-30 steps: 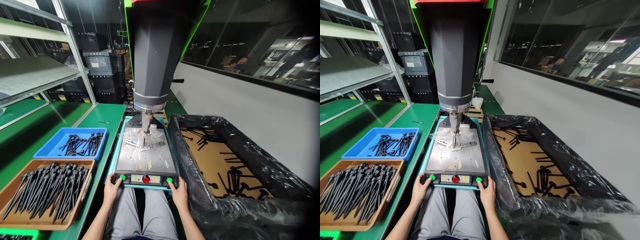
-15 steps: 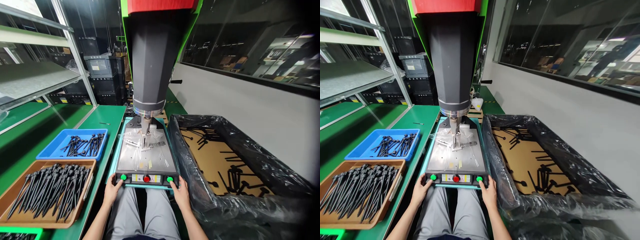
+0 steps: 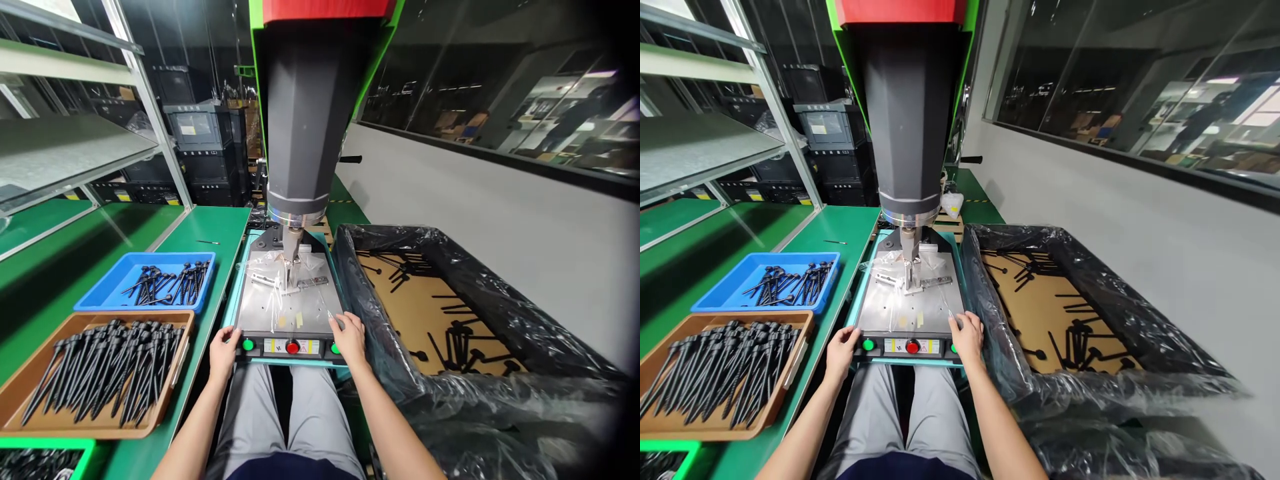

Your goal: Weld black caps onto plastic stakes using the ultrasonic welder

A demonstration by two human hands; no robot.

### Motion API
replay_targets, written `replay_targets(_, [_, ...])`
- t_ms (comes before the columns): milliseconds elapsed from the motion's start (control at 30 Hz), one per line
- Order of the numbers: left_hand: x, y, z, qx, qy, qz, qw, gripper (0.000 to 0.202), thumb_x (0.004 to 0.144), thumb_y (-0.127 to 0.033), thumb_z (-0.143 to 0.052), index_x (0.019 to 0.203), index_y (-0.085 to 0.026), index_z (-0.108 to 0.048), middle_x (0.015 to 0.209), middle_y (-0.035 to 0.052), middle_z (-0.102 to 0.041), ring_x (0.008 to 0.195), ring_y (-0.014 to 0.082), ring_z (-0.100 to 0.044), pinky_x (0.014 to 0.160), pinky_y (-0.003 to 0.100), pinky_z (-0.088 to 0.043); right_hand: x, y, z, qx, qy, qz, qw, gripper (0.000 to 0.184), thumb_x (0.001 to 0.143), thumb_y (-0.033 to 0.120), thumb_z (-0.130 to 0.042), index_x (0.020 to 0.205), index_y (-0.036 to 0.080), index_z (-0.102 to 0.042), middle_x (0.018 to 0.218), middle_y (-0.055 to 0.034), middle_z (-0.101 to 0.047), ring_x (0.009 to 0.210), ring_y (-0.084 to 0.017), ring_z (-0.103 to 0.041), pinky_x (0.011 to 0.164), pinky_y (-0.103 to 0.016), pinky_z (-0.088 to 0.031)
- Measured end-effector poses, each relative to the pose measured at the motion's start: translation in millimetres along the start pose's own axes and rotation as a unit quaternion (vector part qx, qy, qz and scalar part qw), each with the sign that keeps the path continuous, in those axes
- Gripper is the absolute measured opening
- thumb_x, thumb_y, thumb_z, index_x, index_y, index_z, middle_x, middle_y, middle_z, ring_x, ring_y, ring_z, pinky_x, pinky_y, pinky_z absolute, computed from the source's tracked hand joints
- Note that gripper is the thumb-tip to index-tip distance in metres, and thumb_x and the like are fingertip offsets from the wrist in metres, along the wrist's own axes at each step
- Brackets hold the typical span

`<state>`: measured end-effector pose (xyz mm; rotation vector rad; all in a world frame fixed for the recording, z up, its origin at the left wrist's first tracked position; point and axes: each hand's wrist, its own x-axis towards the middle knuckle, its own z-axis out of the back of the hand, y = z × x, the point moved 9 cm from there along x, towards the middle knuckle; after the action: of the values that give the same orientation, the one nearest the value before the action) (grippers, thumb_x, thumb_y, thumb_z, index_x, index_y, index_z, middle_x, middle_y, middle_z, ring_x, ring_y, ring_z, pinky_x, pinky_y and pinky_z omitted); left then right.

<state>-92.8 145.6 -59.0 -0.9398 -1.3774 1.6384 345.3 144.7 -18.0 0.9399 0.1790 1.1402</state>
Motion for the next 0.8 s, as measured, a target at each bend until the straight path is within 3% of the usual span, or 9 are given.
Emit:
replay_targets(200, [0,-1,2.1,0.02,-0.035,-0.012,0.999,0.056,0.066,-0.058,-0.074,0.098,-0.012,-0.071,0.091,0.0113,-0.072,0.086,0.0255,-0.067,0.084,0.037,-0.051,7,-7,-10,0.005,0.004,-0.03,1.0,0.036,0.077,0.053,-0.058,0.069,0.02,-0.069,0.115,-0.0176,-0.062,0.112,-0.032,-0.054,0.1,-0.047,-0.036])
replay_targets(367, [-8,-20,4.9,0.071,-0.048,-0.07,0.994,0.039,0.073,-0.055,-0.065,0.076,-0.016,-0.072,0.092,0.0114,-0.07,0.092,0.0269,-0.065,0.091,0.039,-0.047,-9,-1,5,0.019,-0.007,-0.025,0.999,0.035,0.077,0.052,-0.054,0.071,0.02,-0.069,0.118,-0.018,-0.064,0.107,-0.032,-0.056,0.097,-0.046,-0.038])
replay_targets(467, [-15,-32,5.8,0.104,-0.049,-0.095,0.989,0.034,0.076,-0.051,-0.062,0.07,-0.018,-0.069,0.092,0.0106,-0.069,0.094,0.0268,-0.064,0.09,0.038,-0.047,-26,6,17,0.046,-0.025,-0.023,0.998,0.035,0.077,0.052,-0.053,0.072,0.021,-0.067,0.109,-0.0159,-0.069,0.104,-0.032,-0.058,0.095,-0.046,-0.039])
replay_targets(600, [-22,-35,11.6,0.099,-0.047,-0.09,0.99,0.036,0.079,-0.053,-0.058,0.077,-0.018,-0.067,0.096,0.0106,-0.069,0.095,0.0265,-0.064,0.086,0.038,-0.049,-46,-2,27,0.122,-0.03,-0.115,0.985,0.033,0.076,0.052,-0.059,0.081,0.021,-0.069,0.096,-0.0124,-0.073,0.095,-0.031,-0.063,0.087,-0.045,-0.044])
replay_targets(700, [-29,-31,20.3,0.019,-0.05,-0.059,0.997,0.039,0.08,-0.055,-0.06,0.084,-0.017,-0.063,0.097,0.0107,-0.07,0.093,0.0247,-0.065,0.086,0.038,-0.05,-58,-9,22,0.292,-0.014,-0.208,0.933,0.034,0.068,0.051,-0.073,0.079,0.019,-0.067,0.082,-0.0085,-0.072,0.082,-0.027,-0.066,0.076,-0.039,-0.05])
replay_targets(800, [-41,-27,21.8,-0.104,-0.018,-0.013,0.994,0.042,0.079,-0.057,-0.064,0.086,-0.016,-0.058,0.095,0.0111,-0.07,0.083,0.022,-0.068,0.077,0.035,-0.054,-71,-7,14,0.468,0.012,-0.283,0.837,0.038,0.054,0.041,-0.088,0.071,0.019,-0.063,0.07,-0.0027,-0.069,0.074,-0.021,-0.067,0.062,-0.028,-0.05])
